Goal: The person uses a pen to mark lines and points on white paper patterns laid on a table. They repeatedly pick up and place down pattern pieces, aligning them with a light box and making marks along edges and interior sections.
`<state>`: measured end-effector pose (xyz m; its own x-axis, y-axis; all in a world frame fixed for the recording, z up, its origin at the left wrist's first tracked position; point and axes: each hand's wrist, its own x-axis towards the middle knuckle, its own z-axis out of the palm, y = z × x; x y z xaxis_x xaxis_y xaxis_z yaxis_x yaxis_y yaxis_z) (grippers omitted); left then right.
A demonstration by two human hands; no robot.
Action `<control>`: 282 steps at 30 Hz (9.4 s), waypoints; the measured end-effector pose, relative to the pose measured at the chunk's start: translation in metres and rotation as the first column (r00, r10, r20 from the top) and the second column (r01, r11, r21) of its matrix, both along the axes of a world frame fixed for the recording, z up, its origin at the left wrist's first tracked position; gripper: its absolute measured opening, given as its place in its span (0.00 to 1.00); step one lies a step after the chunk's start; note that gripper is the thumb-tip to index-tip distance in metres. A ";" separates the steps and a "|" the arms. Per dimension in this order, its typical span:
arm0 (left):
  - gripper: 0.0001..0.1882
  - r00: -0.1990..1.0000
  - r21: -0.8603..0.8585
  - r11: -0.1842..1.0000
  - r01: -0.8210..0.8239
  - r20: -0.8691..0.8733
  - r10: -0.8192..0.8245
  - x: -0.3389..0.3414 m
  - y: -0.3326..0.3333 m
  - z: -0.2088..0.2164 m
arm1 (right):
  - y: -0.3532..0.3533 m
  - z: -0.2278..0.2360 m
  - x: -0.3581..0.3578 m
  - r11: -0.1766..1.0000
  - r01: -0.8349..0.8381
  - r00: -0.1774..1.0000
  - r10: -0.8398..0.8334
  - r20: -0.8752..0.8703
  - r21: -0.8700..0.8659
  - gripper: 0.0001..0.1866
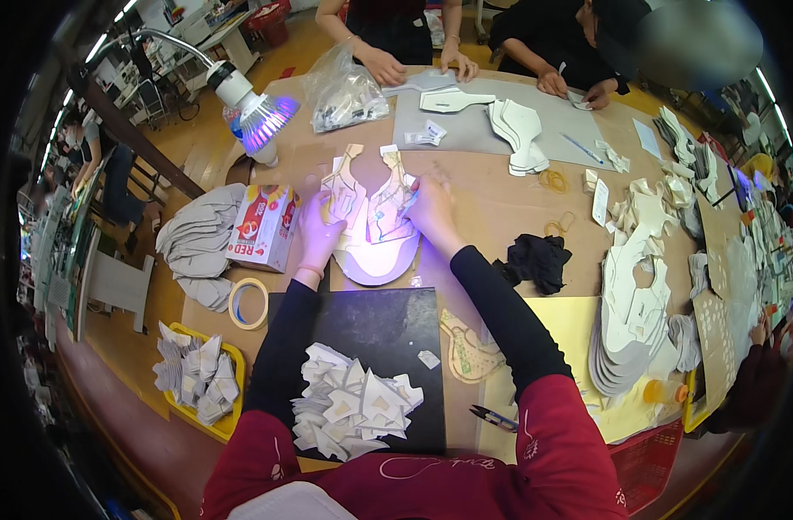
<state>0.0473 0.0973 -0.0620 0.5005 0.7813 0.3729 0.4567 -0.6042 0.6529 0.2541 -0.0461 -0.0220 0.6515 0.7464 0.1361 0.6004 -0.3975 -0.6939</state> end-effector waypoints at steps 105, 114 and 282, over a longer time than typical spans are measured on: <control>0.24 0.730 -0.572 0.534 0.623 0.179 -0.660 -0.025 -0.095 0.180 | -0.420 0.042 0.007 0.784 0.589 0.807 -0.558 0.191 -0.195 0.25; 0.22 0.741 -0.563 0.528 0.636 0.254 -0.621 -0.036 -0.083 0.181 | -0.434 0.075 0.020 0.644 0.712 0.616 -0.764 0.192 0.280 0.22; 0.14 0.980 -0.205 0.972 0.115 0.186 -0.077 -0.047 -0.041 0.038 | -0.011 -0.006 0.027 0.933 -0.118 0.626 0.336 -0.704 0.341 0.13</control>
<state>0.0006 0.0558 -0.0235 0.5186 0.8039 0.2911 0.2703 -0.4771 0.8362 0.2811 -0.0569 -0.0284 0.4249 0.8973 -0.1194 -0.1122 -0.0787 -0.9906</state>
